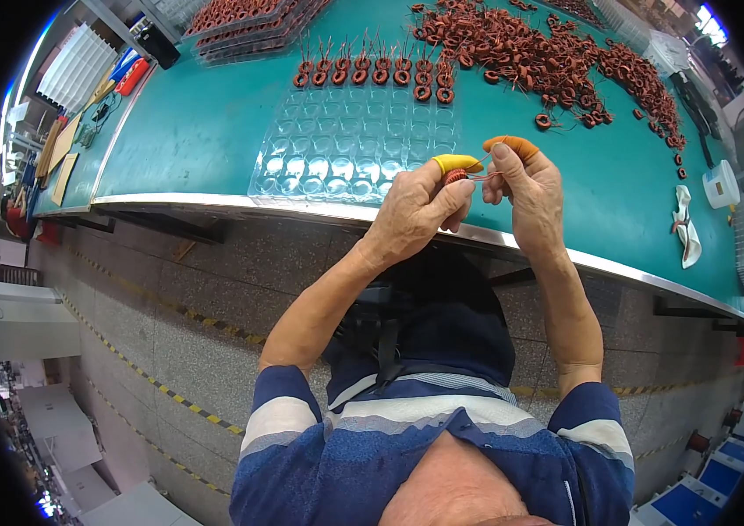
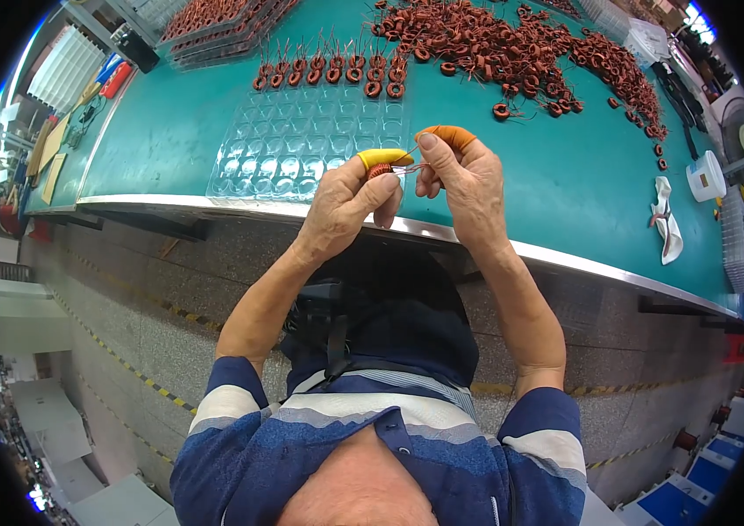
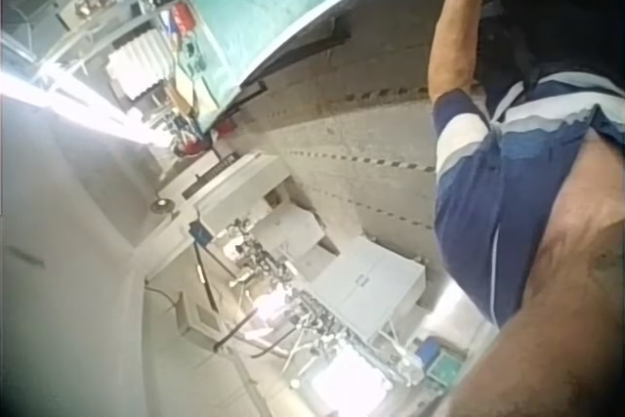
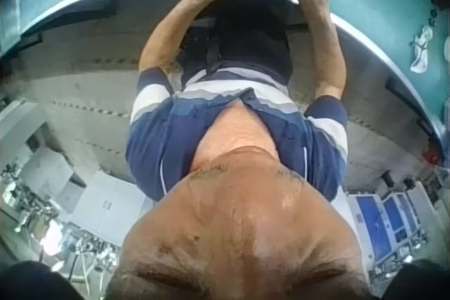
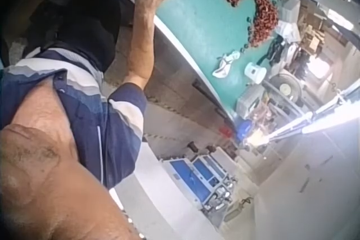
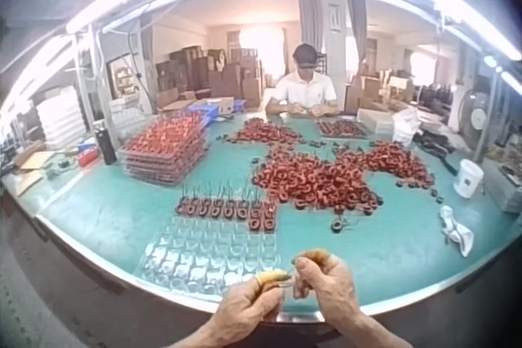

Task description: Manually assembling small electronic inductor components and placing them into a plastic sorting tray at a factory workbench.

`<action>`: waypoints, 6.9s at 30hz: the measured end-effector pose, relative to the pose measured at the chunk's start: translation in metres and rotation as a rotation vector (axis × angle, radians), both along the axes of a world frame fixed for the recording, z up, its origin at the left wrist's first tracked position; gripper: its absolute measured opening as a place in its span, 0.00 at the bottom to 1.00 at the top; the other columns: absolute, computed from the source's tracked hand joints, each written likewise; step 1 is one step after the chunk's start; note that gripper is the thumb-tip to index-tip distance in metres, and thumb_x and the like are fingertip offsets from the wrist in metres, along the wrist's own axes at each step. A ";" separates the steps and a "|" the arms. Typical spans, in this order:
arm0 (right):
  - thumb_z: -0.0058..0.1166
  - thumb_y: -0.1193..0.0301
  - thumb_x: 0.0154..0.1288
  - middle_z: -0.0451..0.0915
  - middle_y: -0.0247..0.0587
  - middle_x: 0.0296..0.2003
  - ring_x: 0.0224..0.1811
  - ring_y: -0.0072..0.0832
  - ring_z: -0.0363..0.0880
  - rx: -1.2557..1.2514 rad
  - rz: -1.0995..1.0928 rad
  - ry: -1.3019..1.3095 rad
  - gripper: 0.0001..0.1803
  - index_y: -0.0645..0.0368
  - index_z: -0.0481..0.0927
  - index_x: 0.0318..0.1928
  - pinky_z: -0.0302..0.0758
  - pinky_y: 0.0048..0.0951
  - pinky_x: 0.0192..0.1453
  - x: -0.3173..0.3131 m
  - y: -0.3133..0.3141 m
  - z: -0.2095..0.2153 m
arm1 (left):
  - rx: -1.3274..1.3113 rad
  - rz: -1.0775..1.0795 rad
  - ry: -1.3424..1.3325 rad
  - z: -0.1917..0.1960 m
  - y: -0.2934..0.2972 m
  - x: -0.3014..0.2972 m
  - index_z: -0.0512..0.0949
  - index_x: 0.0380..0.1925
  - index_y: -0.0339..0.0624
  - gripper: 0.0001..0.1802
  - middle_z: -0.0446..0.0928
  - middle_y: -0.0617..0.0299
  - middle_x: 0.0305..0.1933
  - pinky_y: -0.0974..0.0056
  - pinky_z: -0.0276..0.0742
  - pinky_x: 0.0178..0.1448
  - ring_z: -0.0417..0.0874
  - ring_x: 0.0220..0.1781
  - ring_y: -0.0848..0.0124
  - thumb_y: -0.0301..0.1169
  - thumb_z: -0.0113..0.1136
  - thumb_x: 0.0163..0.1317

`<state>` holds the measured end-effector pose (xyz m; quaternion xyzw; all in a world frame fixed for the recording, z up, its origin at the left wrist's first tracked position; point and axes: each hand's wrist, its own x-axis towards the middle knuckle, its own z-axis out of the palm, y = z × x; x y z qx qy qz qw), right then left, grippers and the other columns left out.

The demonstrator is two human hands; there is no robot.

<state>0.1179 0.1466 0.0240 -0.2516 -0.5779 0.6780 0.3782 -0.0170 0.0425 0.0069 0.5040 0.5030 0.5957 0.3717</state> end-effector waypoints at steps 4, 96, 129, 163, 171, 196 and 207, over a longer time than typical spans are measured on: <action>0.57 0.58 0.67 0.74 0.32 0.20 0.21 0.19 0.74 0.011 -0.014 0.016 0.19 0.66 0.78 0.40 0.67 0.17 0.25 0.004 0.002 -0.006 | 0.041 0.030 -0.007 -0.004 0.002 0.001 0.72 0.52 0.30 0.20 0.73 0.66 0.19 0.74 0.69 0.24 0.73 0.19 0.80 0.37 0.52 0.69; 0.59 0.66 0.65 0.82 0.40 0.38 0.41 0.21 0.79 0.129 0.028 -0.009 0.17 0.68 0.78 0.47 0.75 0.22 0.49 0.003 -0.020 -0.002 | 0.124 -0.075 -0.348 0.002 -0.007 0.007 0.66 0.56 0.32 0.17 0.74 0.61 0.34 0.69 0.75 0.43 0.76 0.34 0.75 0.31 0.45 0.72; 0.54 0.71 0.62 0.75 0.44 0.42 0.46 0.41 0.73 1.337 -0.245 -0.694 0.12 0.63 0.78 0.44 0.71 0.39 0.51 0.005 0.166 -0.063 | 0.119 0.496 0.448 -0.007 0.052 -0.128 0.82 0.35 0.38 0.07 0.75 0.63 0.34 0.69 0.72 0.39 0.76 0.34 0.74 0.28 0.65 0.58; 0.54 0.80 0.59 0.77 0.46 0.40 0.43 0.42 0.76 1.239 -0.260 -0.577 0.09 0.66 0.79 0.42 0.74 0.35 0.48 0.016 0.162 -0.055 | 0.262 0.296 0.851 -0.004 0.042 -0.037 0.78 0.41 0.37 0.12 0.75 0.50 0.46 0.57 0.72 0.54 0.77 0.49 0.54 0.25 0.62 0.56; 0.58 0.78 0.61 0.80 0.41 0.38 0.35 0.31 0.79 1.125 -0.383 -0.341 0.10 0.65 0.80 0.44 0.77 0.28 0.41 0.007 0.119 -0.013 | -0.052 0.101 0.231 -0.009 0.022 -0.012 0.73 0.48 0.32 0.14 0.78 0.55 0.44 0.69 0.77 0.45 0.81 0.39 0.73 0.30 0.53 0.69; 0.65 0.68 0.58 0.76 0.43 0.49 0.46 0.35 0.78 1.178 -0.138 -0.308 0.21 0.62 0.78 0.51 0.76 0.31 0.47 0.027 0.000 0.016 | -0.039 -0.091 -0.342 0.002 0.002 0.005 0.71 0.49 0.33 0.15 0.72 0.64 0.29 0.73 0.74 0.30 0.74 0.26 0.79 0.35 0.45 0.73; 0.62 0.68 0.63 0.76 0.40 0.43 0.43 0.24 0.79 0.321 0.096 -0.111 0.27 0.64 0.70 0.59 0.76 0.24 0.48 0.023 -0.007 0.009 | -0.019 -0.077 -0.166 0.007 -0.007 0.000 0.71 0.49 0.34 0.15 0.75 0.63 0.32 0.72 0.74 0.32 0.75 0.28 0.77 0.36 0.48 0.72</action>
